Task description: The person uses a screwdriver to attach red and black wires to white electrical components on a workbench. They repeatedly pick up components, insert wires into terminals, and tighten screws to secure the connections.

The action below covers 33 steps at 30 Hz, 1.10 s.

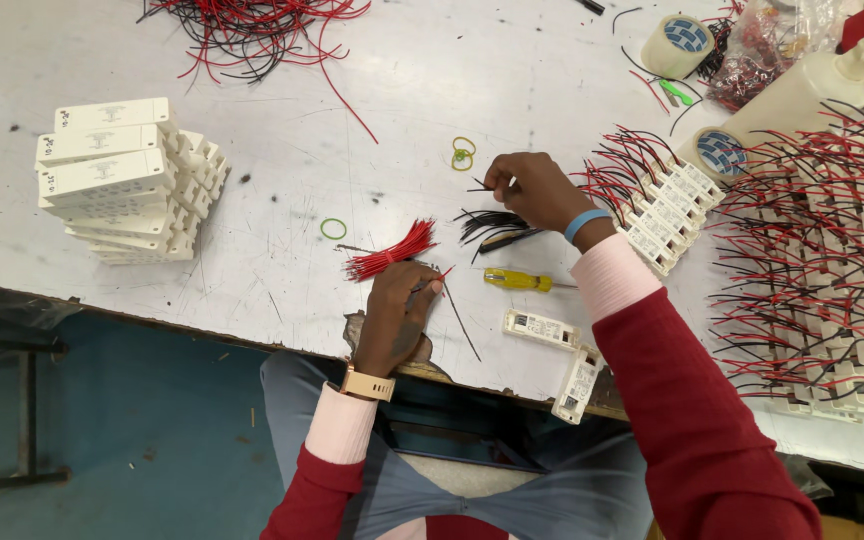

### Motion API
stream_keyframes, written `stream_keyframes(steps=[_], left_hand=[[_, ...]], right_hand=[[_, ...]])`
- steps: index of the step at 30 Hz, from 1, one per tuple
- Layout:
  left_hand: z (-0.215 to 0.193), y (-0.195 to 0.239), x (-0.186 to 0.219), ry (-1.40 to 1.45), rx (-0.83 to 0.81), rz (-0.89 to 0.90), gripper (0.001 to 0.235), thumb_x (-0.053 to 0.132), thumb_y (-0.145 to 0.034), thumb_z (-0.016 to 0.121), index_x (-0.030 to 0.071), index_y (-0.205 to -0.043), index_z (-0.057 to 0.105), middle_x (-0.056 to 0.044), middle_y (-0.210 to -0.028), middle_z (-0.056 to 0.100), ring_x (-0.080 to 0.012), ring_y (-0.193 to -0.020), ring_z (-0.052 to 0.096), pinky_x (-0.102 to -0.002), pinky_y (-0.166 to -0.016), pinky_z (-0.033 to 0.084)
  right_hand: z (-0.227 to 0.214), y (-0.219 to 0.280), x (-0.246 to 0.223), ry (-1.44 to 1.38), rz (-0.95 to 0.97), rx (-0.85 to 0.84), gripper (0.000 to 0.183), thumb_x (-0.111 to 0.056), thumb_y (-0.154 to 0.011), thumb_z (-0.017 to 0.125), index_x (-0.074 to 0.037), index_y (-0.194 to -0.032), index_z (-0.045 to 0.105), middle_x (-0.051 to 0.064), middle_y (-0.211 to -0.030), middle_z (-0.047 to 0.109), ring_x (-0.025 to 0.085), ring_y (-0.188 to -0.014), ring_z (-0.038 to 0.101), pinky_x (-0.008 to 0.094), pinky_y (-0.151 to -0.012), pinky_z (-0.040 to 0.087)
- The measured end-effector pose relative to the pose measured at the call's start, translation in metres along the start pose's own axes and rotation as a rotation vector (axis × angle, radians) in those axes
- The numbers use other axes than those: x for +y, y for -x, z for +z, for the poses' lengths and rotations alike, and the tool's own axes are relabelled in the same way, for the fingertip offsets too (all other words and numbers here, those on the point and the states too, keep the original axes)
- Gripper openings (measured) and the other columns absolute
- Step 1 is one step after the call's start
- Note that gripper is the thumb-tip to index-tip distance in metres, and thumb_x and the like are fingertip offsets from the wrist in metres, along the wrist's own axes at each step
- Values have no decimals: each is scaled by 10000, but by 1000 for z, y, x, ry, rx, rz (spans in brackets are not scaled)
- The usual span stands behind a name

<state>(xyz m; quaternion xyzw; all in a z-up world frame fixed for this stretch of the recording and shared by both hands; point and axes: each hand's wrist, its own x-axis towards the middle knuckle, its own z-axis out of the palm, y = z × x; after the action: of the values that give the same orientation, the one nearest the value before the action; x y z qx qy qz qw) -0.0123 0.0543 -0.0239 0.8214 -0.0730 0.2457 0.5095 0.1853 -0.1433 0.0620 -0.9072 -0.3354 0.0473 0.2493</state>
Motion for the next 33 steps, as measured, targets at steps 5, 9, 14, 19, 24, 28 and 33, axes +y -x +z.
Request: stream_keyframes(steps=[5, 9, 14, 19, 24, 28, 33], left_hand=[[0, 0, 0, -8, 5, 24, 128, 145, -925, 725, 23, -953, 699, -112, -980, 707, -299, -952, 638, -392, -896, 467], [1, 0, -1, -13, -2, 35, 121, 139, -933, 724, 22, -947, 699, -114, -976, 706, -305, -959, 637, -398, -903, 463], [-1, 0, 2, -10, -27, 3, 131, 151, -932, 718, 22, -940, 698, -112, -966, 708, -303, -955, 639, -398, -901, 464], [-2, 1, 3, -30, 7, 54, 145, 161, -943, 707, 16, -950, 705, -120, -993, 715, -311, -983, 645, -409, -921, 463], [-1, 5, 2, 183, 72, -157, 207, 191, -986, 683, 6, -1067, 730, -94, -969, 759, -194, -911, 713, -319, -849, 556], [-3, 4, 0, 295, 108, -274, 245, 197, -998, 678, -5, -1130, 726, -92, -930, 786, -153, -862, 710, -281, -788, 558], [6, -11, 3, 724, 42, -412, 229, 177, -994, 659, -20, -1101, 704, -105, -989, 781, -175, -912, 757, -304, -820, 625]], right_hand=[[9, 3, 1, 8, 69, -107, 150, -54, -811, 747, -71, -959, 737, 65, -877, 750, 234, -791, 727, 356, -731, 579], [27, 9, 5, 183, 58, -87, 149, -6, -785, 741, -71, -919, 735, 103, -870, 751, 276, -809, 724, 378, -733, 572], [33, 13, 4, 307, -2, -19, 113, -19, -807, 731, -86, -897, 738, 127, -880, 740, 322, -818, 699, 422, -728, 549], [22, 13, -4, 122, -142, 120, 195, 68, -834, 664, -57, -950, 758, 148, -875, 699, 308, -758, 676, 397, -710, 549], [-11, 15, -22, -408, -20, 202, 165, 89, -897, 603, 13, -1013, 692, 96, -956, 726, 161, -789, 748, 287, -655, 588], [-37, 27, -40, -624, 40, 98, 100, -3, -965, 663, 38, -1042, 712, 106, -878, 746, 148, -782, 769, 263, -628, 608], [4, 54, -65, -825, 201, -105, 148, -21, -890, 706, 27, -1029, 720, 78, -852, 790, 123, -713, 742, 251, -591, 588]])
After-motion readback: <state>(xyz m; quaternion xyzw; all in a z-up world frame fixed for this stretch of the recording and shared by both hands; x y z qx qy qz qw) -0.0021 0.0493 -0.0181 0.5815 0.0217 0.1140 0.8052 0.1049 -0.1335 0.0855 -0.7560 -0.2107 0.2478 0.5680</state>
